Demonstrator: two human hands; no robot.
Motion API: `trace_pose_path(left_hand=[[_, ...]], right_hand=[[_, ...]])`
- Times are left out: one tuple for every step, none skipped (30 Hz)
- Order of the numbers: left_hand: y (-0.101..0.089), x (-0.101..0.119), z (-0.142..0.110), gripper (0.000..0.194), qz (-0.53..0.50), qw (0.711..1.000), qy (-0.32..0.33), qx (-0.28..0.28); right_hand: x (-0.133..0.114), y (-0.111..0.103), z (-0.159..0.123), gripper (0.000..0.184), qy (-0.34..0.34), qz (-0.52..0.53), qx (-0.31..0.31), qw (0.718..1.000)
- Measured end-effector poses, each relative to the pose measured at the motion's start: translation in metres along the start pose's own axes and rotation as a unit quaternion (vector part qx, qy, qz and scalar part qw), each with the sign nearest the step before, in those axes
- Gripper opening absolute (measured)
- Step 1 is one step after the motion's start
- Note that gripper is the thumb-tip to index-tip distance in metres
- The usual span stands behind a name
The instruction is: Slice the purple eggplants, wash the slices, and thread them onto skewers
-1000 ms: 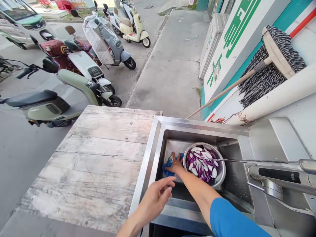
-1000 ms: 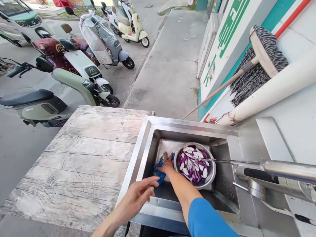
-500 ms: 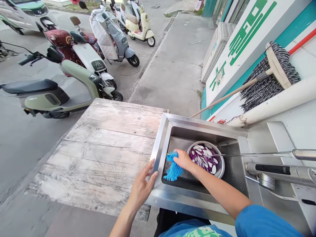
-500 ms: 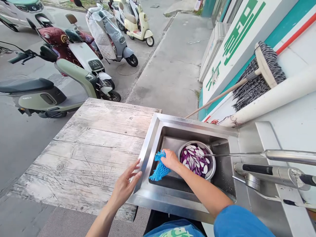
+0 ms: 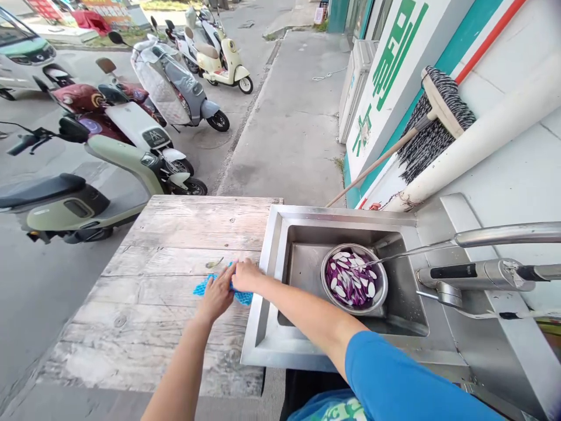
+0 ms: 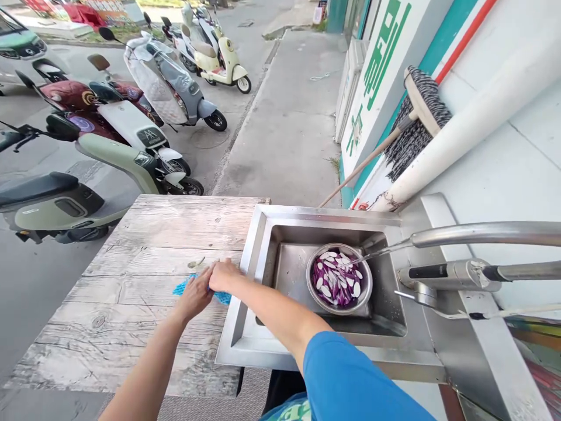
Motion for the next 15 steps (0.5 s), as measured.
trace_pose_path(left_hand=[[0.016, -0.008, 0.001, 0.065, 0.009, 0.999, -0.002, -0.037], [0.026, -0.013, 0.000, 0.066, 0.020, 0.999, -0.006, -0.048], [0.031, -0.017, -0.001, 0.068, 0.027, 0.998, -0.006, -0.056], [0.032, -0.018, -0.002, 0.069, 0.034, 0.998, -0.006, -0.057], [0.030, -0.020, -0.004, 0.070, 0.040, 0.998, -0.006, -0.058], [0.025, -0.020, -0.006, 0.069, 0.043, 0.997, -0.008, -0.062], [0.018, -0.021, -0.009, 0.068, 0.048, 0.996, -0.012, -0.068], [0.009, -0.021, -0.012, 0.067, 0.055, 0.996, -0.019, -0.072], [-0.002, -0.020, -0.015, 0.066, 0.063, 0.995, -0.031, -0.073], [-0.013, -0.017, -0.017, 0.065, 0.073, 0.994, -0.047, -0.067], [-0.025, -0.011, -0.018, 0.064, 0.083, 0.993, -0.062, -0.050], [-0.038, -0.001, -0.016, 0.062, 0.090, 0.993, -0.078, -0.021], [-0.050, 0.013, -0.012, 0.059, 0.090, 0.992, -0.084, 0.022], [-0.060, 0.033, -0.006, 0.056, 0.070, 0.993, -0.062, 0.071], [-0.067, 0.056, 0.003, 0.054, 0.035, 0.992, -0.031, 0.113]], right_hand=[[0.010, -0.004, -0.012, 0.026, 0.001, -0.014, 0.016, 1.000], [0.022, -0.013, -0.026, 0.027, 0.004, -0.029, 0.037, 0.999], [0.037, -0.023, -0.042, 0.027, 0.001, -0.043, 0.057, 0.997], [0.054, -0.034, -0.059, 0.028, -0.002, -0.057, 0.071, 0.996], [0.077, -0.047, -0.076, 0.028, 0.009, -0.074, 0.083, 0.994], [0.104, -0.060, -0.092, 0.030, 0.026, -0.092, 0.092, 0.991], [0.134, -0.073, -0.106, 0.033, 0.049, -0.114, 0.097, 0.987], [0.165, -0.084, -0.119, 0.035, 0.075, -0.139, 0.099, 0.983], [0.195, -0.093, -0.129, 0.034, 0.097, -0.164, 0.096, 0.977], [0.223, -0.100, -0.137, 0.034, 0.111, -0.189, 0.088, 0.972], [0.247, -0.105, -0.142, 0.040, 0.117, -0.213, 0.077, 0.967], [0.268, -0.107, -0.146, 0.050, 0.116, -0.235, 0.060, 0.963], [0.285, -0.108, -0.149, 0.058, 0.112, -0.255, 0.042, 0.960], [0.300, -0.109, -0.152, 0.063, 0.109, -0.272, 0.025, 0.956], [0.311, -0.110, -0.155, 0.064, 0.107, -0.287, 0.012, 0.952]])
Point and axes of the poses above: each hand's wrist, its own z-axis towards the middle knuckle, its own y-axis out of the palm, x = y × z, the point moved 7 cm from there along z, towards the middle knuckle, and after that the axes turned 10 degrees about y, right-handed, at the moved point
